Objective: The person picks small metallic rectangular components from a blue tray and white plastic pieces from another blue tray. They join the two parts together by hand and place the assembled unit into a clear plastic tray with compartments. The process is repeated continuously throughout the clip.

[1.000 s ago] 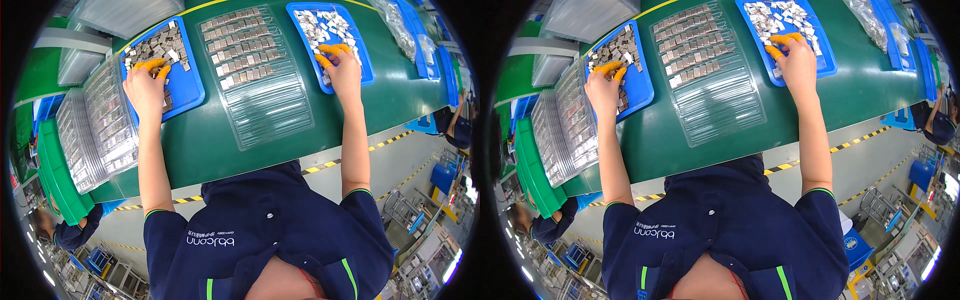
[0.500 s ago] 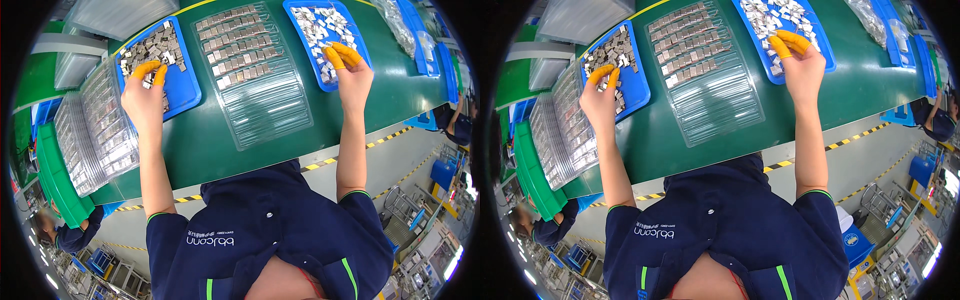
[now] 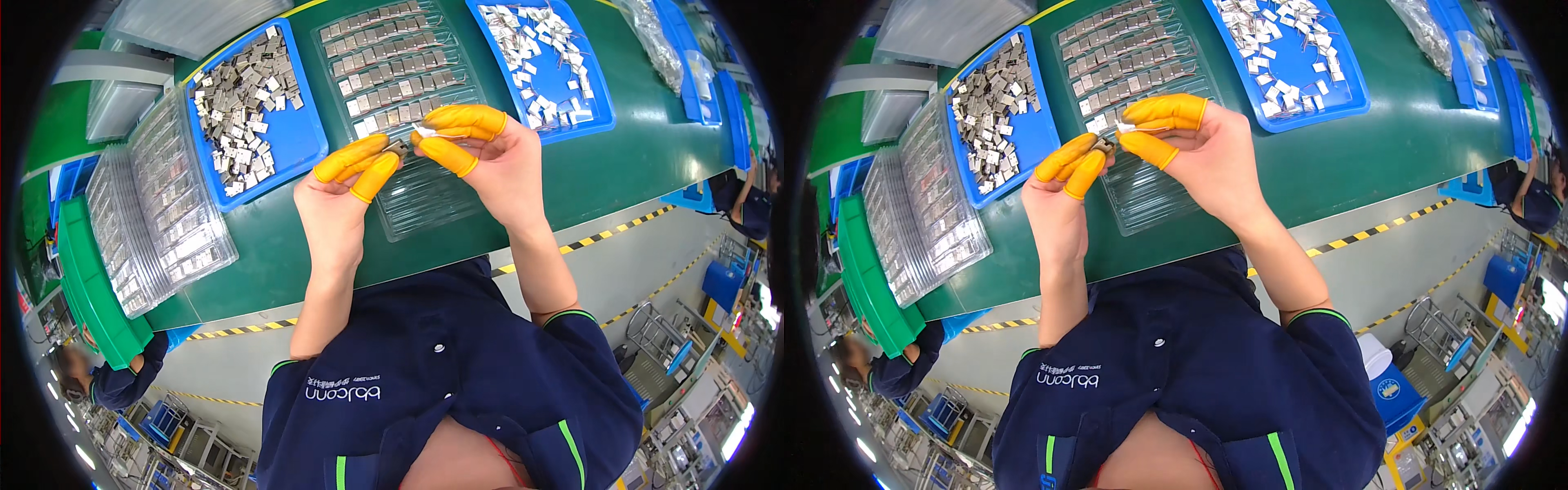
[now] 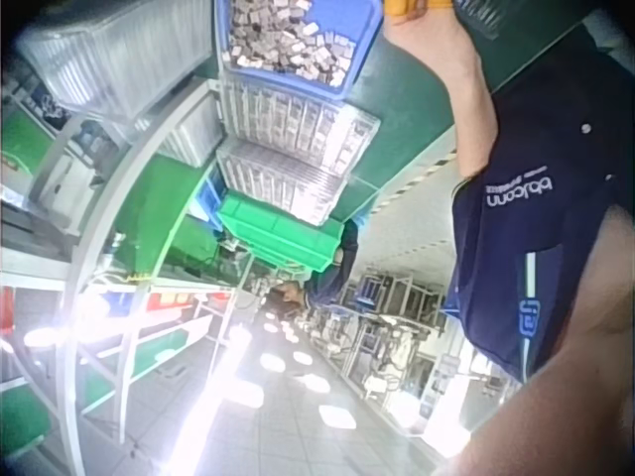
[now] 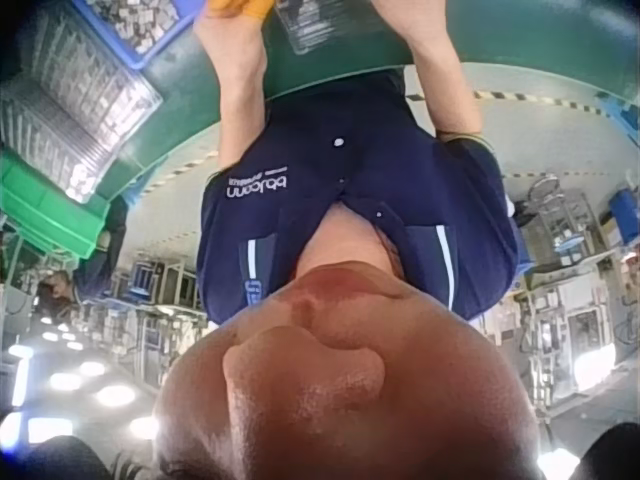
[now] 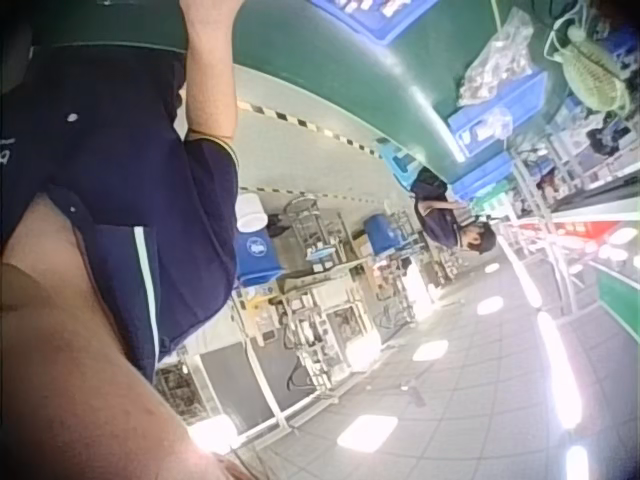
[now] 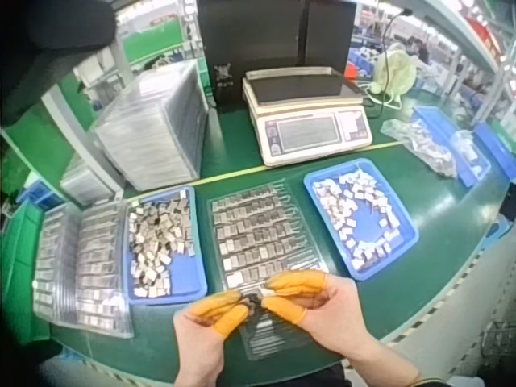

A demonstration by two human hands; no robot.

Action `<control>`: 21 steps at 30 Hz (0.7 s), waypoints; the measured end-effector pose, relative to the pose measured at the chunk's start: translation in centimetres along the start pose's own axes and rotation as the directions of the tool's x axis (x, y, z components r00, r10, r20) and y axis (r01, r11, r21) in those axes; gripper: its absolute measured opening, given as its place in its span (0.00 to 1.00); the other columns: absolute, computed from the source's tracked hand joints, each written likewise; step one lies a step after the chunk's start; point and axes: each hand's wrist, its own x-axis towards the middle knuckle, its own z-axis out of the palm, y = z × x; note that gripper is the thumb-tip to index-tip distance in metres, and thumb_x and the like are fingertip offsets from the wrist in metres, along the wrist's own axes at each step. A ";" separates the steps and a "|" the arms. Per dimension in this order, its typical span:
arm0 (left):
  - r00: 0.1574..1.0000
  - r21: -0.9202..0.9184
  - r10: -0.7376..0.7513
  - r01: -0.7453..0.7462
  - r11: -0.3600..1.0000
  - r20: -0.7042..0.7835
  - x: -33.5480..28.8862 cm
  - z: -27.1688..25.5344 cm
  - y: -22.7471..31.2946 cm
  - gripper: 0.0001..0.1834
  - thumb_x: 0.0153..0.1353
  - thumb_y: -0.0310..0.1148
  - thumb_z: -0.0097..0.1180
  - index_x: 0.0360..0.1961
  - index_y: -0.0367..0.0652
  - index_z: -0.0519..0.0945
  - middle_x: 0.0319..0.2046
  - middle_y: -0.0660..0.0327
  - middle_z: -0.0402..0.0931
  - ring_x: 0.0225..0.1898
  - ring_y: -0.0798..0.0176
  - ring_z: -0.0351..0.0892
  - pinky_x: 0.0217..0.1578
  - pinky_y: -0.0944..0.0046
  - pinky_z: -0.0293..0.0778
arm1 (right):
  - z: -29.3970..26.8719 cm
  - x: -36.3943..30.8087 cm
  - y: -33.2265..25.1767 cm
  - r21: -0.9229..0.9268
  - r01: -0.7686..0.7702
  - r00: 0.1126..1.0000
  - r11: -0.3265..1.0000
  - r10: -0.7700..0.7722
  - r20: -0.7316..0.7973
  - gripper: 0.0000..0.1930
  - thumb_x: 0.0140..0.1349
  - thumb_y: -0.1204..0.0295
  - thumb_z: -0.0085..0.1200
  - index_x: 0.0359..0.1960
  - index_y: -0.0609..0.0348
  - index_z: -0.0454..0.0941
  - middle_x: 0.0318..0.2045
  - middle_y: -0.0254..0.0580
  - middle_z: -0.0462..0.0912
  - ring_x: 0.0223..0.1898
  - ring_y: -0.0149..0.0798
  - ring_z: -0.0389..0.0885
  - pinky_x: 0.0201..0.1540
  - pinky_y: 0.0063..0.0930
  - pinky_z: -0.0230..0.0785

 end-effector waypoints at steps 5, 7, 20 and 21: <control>1.000 -0.052 -0.015 0.014 0.999 -0.011 -0.1 0.0 -0.2 0.14 0.50 0.17 0.59 0.40 0.29 0.77 0.37 0.53 0.78 0.38 0.62 0.79 0.43 0.66 0.75 | 0.6 -0.5 0.1 -0.014 0.014 0.999 1.000 -0.014 -0.032 0.11 0.51 0.82 0.59 0.37 0.67 0.78 0.36 0.40 0.80 0.38 0.30 0.79 0.42 0.23 0.74; 1.000 -0.079 -0.014 0.012 0.997 -0.023 -0.2 0.0 -0.3 0.13 0.49 0.16 0.60 0.38 0.29 0.78 0.38 0.53 0.78 0.38 0.62 0.79 0.44 0.66 0.75 | 0.9 -0.6 0.5 -0.068 0.065 0.998 0.996 -0.065 -0.003 0.09 0.50 0.83 0.58 0.35 0.66 0.79 0.36 0.39 0.79 0.38 0.30 0.78 0.42 0.23 0.74; 1.000 -0.058 0.001 -0.002 0.998 -0.028 -0.3 -0.2 -0.6 0.13 0.49 0.16 0.60 0.38 0.29 0.78 0.36 0.53 0.79 0.38 0.62 0.79 0.44 0.66 0.75 | 0.5 -0.7 1.3 -0.021 0.014 1.000 1.000 -0.013 0.028 0.08 0.48 0.82 0.61 0.32 0.64 0.81 0.35 0.39 0.79 0.38 0.32 0.77 0.44 0.23 0.71; 0.999 -0.044 0.015 -0.017 0.999 -0.040 -0.4 -0.2 -0.6 0.13 0.49 0.16 0.60 0.38 0.29 0.78 0.36 0.53 0.79 0.38 0.62 0.79 0.44 0.66 0.75 | 0.4 -0.7 1.1 -0.092 0.050 0.997 0.995 -0.045 0.058 0.08 0.48 0.81 0.61 0.33 0.63 0.81 0.35 0.39 0.80 0.38 0.32 0.77 0.44 0.24 0.70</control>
